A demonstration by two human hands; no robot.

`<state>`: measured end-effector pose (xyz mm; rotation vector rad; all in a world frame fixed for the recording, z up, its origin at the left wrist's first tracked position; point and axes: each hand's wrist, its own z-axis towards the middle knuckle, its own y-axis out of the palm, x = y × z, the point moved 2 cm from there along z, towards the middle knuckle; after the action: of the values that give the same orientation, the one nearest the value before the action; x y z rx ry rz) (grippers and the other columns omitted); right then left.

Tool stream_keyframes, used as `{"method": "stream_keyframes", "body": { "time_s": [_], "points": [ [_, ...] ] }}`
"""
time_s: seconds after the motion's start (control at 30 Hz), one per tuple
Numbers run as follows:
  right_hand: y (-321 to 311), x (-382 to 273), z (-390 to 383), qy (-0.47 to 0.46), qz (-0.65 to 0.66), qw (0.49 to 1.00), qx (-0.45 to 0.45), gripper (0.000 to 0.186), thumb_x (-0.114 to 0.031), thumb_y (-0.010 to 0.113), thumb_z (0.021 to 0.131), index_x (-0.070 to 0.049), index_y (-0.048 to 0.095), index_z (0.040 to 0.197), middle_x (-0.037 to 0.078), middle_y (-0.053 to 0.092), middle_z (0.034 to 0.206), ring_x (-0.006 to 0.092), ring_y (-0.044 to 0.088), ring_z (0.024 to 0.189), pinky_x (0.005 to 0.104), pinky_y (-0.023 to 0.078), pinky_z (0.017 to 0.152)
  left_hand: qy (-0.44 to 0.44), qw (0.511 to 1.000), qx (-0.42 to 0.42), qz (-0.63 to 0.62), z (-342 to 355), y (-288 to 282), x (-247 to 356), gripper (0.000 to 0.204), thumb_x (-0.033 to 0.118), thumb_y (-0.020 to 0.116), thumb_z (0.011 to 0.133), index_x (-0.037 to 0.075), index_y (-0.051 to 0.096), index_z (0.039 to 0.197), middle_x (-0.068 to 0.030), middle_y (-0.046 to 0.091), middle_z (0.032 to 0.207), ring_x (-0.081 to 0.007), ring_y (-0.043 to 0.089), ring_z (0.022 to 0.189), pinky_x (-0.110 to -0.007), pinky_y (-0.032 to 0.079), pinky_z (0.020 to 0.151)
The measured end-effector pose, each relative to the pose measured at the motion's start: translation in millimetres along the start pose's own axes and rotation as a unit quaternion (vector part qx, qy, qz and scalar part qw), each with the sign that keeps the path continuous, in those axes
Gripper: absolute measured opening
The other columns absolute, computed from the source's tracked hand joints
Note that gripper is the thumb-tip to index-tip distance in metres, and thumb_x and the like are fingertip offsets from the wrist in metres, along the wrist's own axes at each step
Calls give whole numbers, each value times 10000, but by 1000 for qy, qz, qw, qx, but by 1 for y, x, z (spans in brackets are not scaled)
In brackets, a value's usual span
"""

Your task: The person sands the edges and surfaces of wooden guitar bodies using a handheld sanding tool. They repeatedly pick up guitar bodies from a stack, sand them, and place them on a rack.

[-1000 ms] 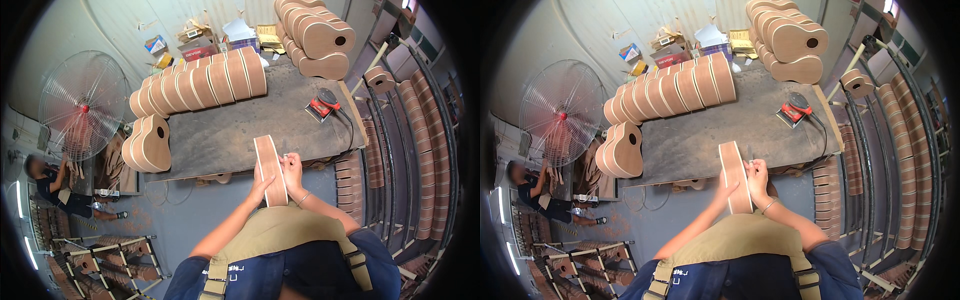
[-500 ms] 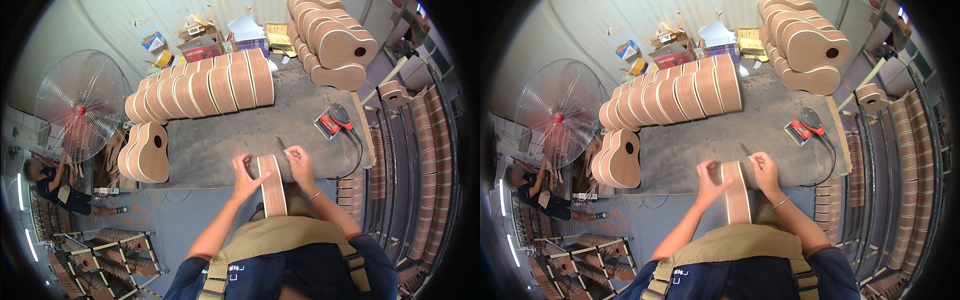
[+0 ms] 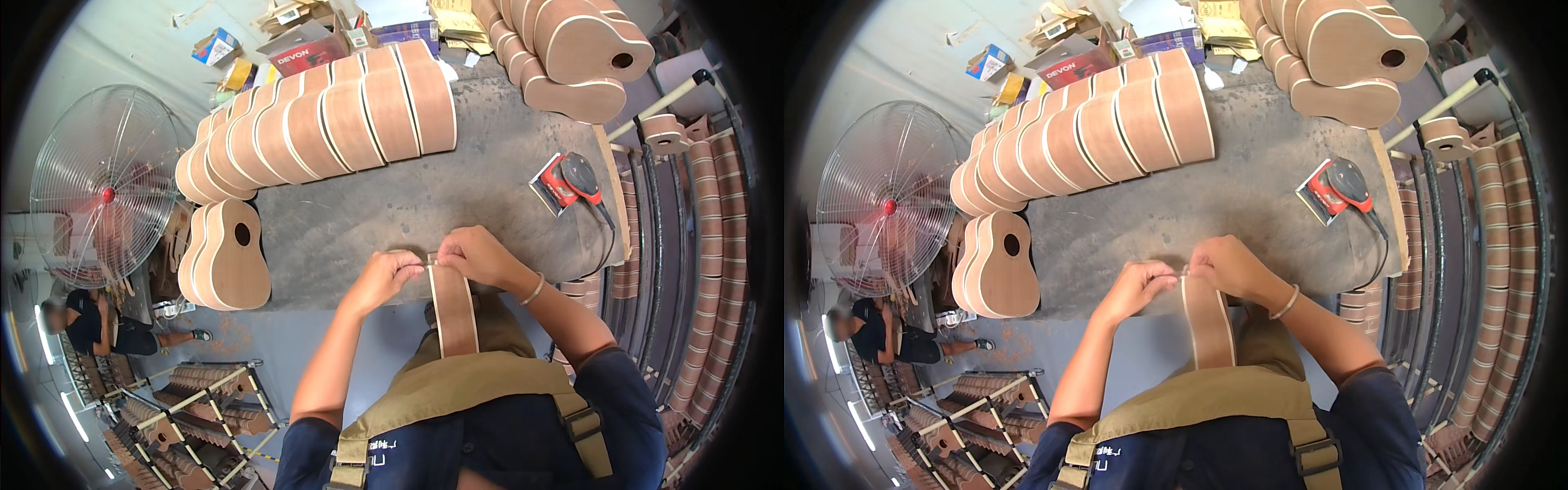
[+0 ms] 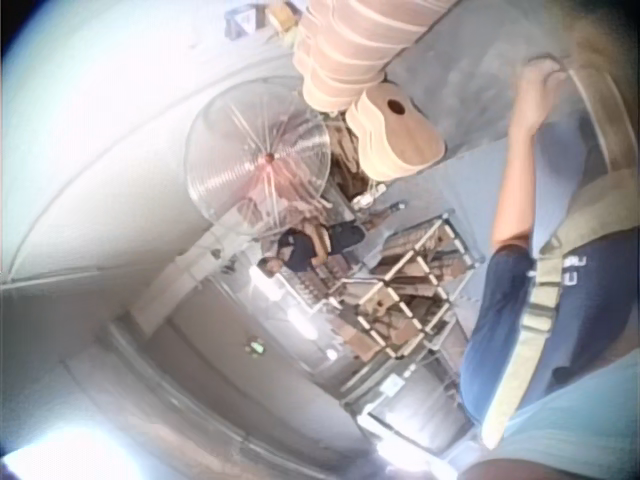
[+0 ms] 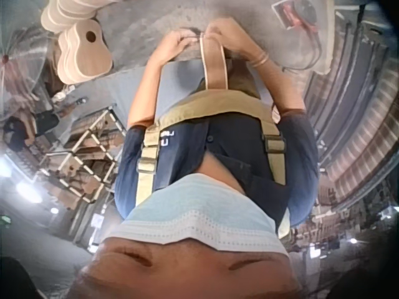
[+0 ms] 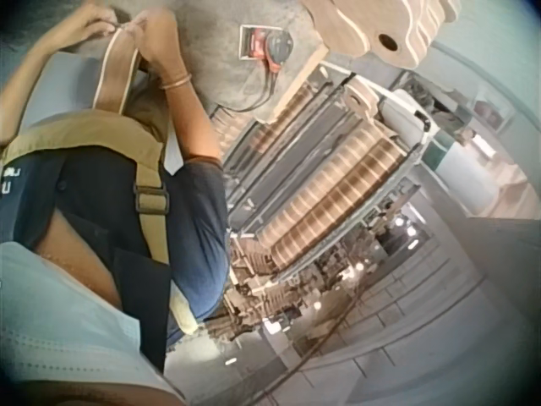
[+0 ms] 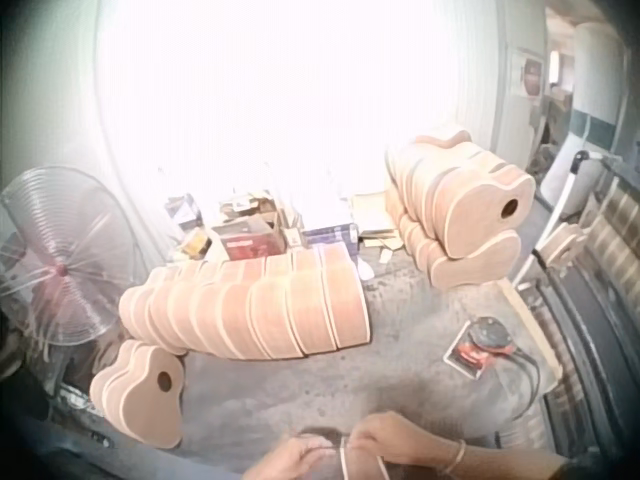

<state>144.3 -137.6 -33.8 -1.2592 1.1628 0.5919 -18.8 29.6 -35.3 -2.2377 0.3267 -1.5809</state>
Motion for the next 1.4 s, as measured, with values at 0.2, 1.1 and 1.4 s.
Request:
{"method": "stream_keyframes", "body": {
  "time_s": [0.2,1.1,1.4],
  "points": [
    [2,26,18,2,41,999,10,133,-122,733,852,0,775,883,173,748,788,293,724,698,365,566,686,30,999,21,4,20,-1,-8,49,32,728,948,-14,737,962,-106,690,809,-190,664,697,-343,520,670],
    [1,-7,-11,-48,58,997,27,136,-89,762,831,18,774,915,175,739,874,263,735,786,361,577,733,55,994,95,0,-10,0,17,74,-21,708,916,-28,776,946,-106,732,771,-158,690,674,-316,533,637],
    [6,-30,-39,-161,-76,980,86,71,-91,727,906,-27,756,915,126,698,872,308,628,840,422,525,740,99,976,178,74,-42,19,34,78,-35,729,905,-18,789,953,-133,774,880,-230,732,743,-318,558,682]
  ]
}}
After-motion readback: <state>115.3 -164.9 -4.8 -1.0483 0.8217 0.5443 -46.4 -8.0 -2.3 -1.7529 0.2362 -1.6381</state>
